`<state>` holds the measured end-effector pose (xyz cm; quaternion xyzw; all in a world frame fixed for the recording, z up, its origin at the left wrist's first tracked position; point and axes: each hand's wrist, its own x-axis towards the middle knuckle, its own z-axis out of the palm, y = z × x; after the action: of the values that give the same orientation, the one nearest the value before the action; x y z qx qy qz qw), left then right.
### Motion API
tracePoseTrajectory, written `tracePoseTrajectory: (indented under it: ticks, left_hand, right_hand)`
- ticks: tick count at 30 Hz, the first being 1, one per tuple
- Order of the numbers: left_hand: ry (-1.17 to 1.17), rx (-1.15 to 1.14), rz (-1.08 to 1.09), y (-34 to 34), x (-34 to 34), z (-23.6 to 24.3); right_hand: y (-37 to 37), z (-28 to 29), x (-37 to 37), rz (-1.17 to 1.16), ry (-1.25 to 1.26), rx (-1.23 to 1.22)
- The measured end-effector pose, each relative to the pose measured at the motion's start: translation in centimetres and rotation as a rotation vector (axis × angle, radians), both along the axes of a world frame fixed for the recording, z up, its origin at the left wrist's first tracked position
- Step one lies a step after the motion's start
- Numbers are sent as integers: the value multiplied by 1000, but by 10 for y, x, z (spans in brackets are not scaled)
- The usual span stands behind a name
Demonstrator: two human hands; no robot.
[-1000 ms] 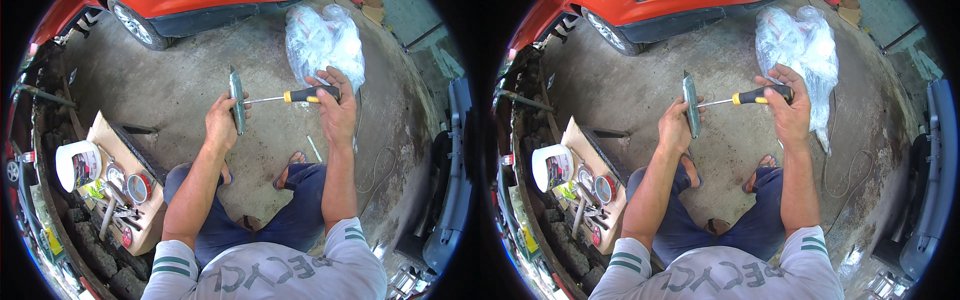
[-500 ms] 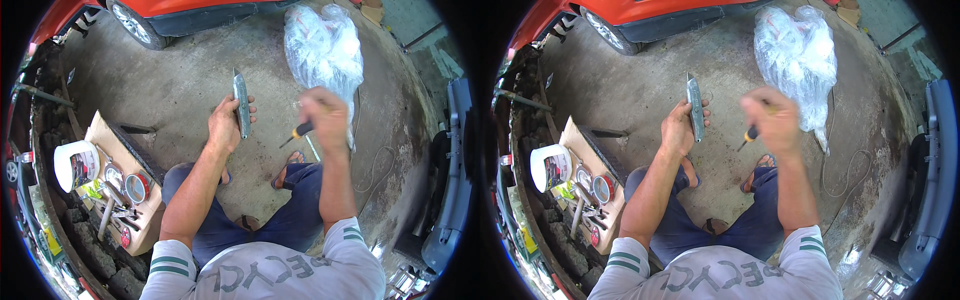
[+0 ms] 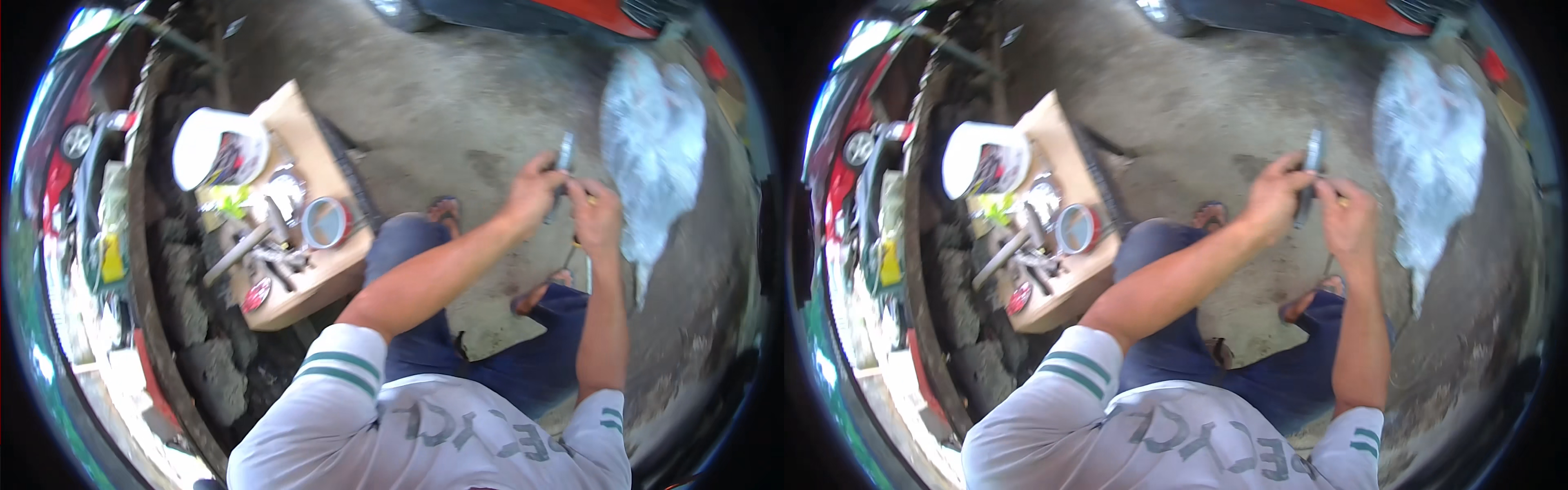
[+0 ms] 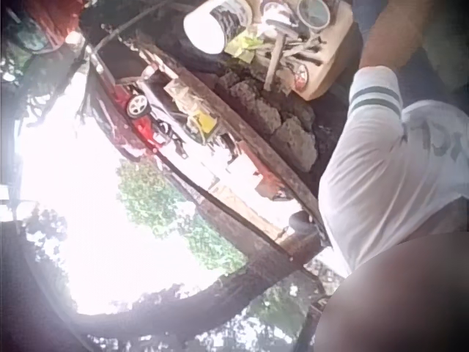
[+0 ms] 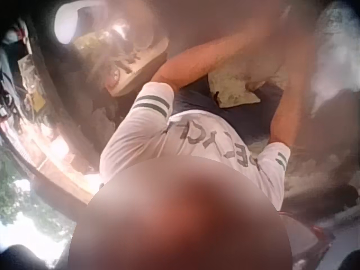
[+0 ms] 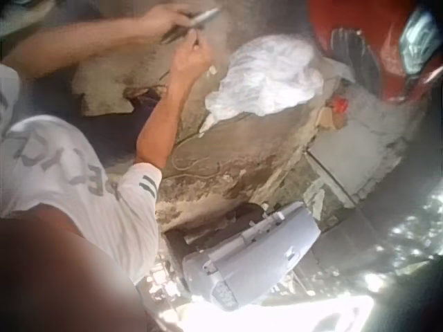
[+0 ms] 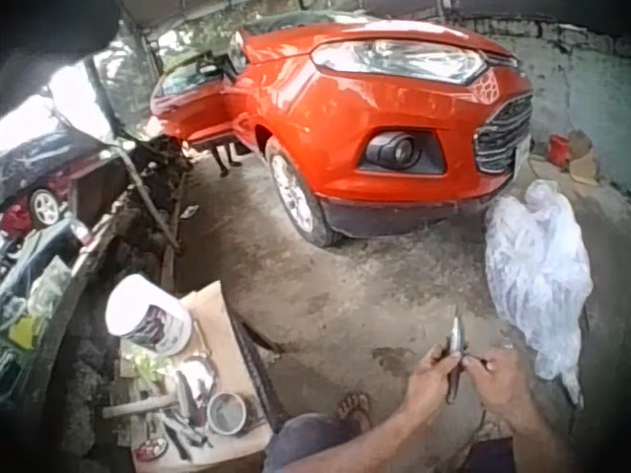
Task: Repairing a utility knife using electrical tape and a screwdriver, and organizing gas cylinders in a workshop.
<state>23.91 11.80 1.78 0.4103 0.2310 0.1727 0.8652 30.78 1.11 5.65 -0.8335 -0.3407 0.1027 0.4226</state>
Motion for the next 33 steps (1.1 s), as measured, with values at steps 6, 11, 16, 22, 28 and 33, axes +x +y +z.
tracePoseTrajectory:
  ticks: [6,11,16,22,28,33]
  left_hand:
    - [-37,23,52,10,-6,-6]
    - [-79,-6,43,9,-4,-4]
    - [15,-8,75,3,0,-7]
    - [-120,-181,86,17,-12,-8]
    - [-152,-300,39,16,-11,4]
    - [-136,-237,13,18,-13,10]
  right_hand:
    - [19,-4,-6,-52,251,-28]
    - [19,-14,-2,-59,343,177]
    - [14,4,-3,-62,281,8]
    - [26,-14,-11,-52,253,180]
    - [20,-6,-6,-42,290,150]
    - [22,1,-8,-15,243,36]
